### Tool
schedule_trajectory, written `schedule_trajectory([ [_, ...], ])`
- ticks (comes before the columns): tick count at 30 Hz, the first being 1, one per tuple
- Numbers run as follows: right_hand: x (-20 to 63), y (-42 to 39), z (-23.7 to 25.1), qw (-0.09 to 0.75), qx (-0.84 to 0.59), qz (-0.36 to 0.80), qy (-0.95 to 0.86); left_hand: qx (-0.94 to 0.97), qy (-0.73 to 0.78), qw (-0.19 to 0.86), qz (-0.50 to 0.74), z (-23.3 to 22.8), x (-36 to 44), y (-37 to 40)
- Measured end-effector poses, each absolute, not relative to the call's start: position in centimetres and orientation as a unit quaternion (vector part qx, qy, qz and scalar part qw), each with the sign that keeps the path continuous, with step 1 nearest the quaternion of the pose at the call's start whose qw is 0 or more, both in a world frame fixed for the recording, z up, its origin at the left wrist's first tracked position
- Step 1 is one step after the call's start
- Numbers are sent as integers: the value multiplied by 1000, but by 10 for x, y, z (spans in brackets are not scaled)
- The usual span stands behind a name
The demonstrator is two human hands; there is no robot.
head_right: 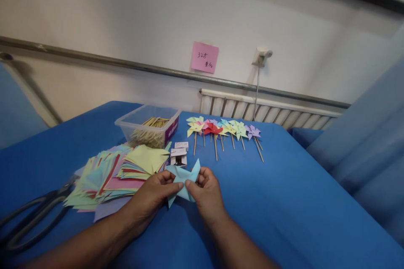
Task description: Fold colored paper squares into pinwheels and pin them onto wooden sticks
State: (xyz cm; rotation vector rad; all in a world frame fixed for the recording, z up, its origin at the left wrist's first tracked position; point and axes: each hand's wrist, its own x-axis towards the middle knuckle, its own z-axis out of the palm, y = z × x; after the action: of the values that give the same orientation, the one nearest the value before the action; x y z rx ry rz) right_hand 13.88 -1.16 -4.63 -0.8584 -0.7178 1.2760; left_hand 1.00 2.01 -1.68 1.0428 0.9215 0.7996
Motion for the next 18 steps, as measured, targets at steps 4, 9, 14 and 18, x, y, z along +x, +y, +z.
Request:
schedule_trajectory([
  [4,139,-12,-48,660,-380,562,-322,474,410,693,357,-16,11,19],
  [9,139,-11,-50,660,-386,557,-325,490,432,673,346,-17,9,22],
  [14,137,-11,-46,656,-388,557,-329,509,453,650,335,-19,7,23],
  [18,146,-12,-41,655,-420,532,-334,481,452,651,375,-12,4,25],
])
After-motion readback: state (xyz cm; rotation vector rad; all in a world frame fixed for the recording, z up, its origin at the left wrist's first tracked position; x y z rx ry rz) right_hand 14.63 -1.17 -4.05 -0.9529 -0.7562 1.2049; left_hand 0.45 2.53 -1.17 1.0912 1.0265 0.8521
